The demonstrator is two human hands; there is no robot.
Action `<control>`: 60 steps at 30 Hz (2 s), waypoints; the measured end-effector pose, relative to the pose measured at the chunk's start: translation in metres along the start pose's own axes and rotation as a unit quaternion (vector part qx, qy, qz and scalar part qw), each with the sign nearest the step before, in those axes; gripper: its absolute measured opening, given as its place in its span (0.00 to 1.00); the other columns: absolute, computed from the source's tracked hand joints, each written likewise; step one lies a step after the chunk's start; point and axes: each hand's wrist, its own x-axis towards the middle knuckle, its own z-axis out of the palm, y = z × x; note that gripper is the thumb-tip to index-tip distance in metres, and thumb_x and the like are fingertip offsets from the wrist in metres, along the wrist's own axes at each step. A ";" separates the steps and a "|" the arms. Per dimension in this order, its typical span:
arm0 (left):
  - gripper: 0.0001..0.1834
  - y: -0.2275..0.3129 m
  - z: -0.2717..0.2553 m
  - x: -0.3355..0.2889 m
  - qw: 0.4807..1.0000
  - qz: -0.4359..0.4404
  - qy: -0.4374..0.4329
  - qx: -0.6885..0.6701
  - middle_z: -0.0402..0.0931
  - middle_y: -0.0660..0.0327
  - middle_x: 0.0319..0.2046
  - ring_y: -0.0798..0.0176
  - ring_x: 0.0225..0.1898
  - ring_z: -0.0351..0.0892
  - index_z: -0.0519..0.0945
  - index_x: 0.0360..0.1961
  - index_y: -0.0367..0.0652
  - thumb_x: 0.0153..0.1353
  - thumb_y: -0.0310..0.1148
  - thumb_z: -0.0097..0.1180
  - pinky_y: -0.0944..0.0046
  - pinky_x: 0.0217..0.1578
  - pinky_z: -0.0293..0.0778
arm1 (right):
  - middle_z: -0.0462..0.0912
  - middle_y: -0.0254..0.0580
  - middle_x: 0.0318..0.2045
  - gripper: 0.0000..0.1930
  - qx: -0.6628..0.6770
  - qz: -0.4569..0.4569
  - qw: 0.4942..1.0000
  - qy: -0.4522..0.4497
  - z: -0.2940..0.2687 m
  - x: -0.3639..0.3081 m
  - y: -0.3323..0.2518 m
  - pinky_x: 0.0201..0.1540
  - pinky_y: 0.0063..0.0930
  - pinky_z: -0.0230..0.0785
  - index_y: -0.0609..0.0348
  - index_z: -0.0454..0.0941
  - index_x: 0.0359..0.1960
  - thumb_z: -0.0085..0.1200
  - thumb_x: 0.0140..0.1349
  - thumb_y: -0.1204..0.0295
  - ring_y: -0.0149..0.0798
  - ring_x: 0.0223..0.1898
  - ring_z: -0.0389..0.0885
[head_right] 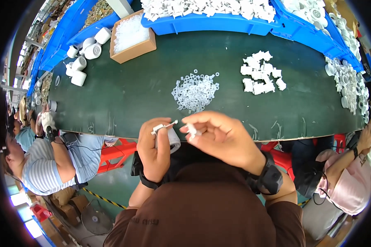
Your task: The person picks up a camera housing and a small white component, then inserts the component into the housing. They then pick up a small white ring, fit it onto the assembly, and place the finished part on the table.
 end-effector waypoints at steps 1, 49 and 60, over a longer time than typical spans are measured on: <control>0.06 -0.001 0.002 0.002 1.000 0.004 0.001 0.018 0.83 0.51 0.43 0.48 0.42 0.80 0.81 0.42 0.37 0.66 0.25 0.56 0.55 0.44 0.72 | 0.80 0.39 0.52 0.19 0.021 0.006 1.000 -0.017 0.006 -0.001 0.001 0.57 0.26 0.74 0.65 0.75 0.62 0.55 0.70 0.84 0.28 0.54 0.78; 0.17 -0.004 -0.008 0.015 0.977 0.144 -0.148 0.055 0.84 0.54 0.44 0.49 0.42 0.79 0.82 0.47 0.38 0.54 0.24 0.63 0.55 0.44 0.74 | 0.83 0.39 0.38 0.03 -0.369 -0.124 0.914 0.114 -0.021 0.014 0.013 0.41 0.25 0.74 0.64 0.83 0.40 0.58 0.67 0.81 0.30 0.37 0.81; 0.17 0.002 0.000 0.016 0.982 0.113 -0.131 0.080 0.83 0.55 0.43 0.50 0.41 0.78 0.83 0.46 0.41 0.52 0.23 0.65 0.56 0.43 0.73 | 0.80 0.37 0.35 0.06 -0.520 -0.142 0.803 0.254 -0.064 0.049 0.016 0.36 0.24 0.70 0.59 0.86 0.42 0.61 0.66 0.79 0.32 0.32 0.79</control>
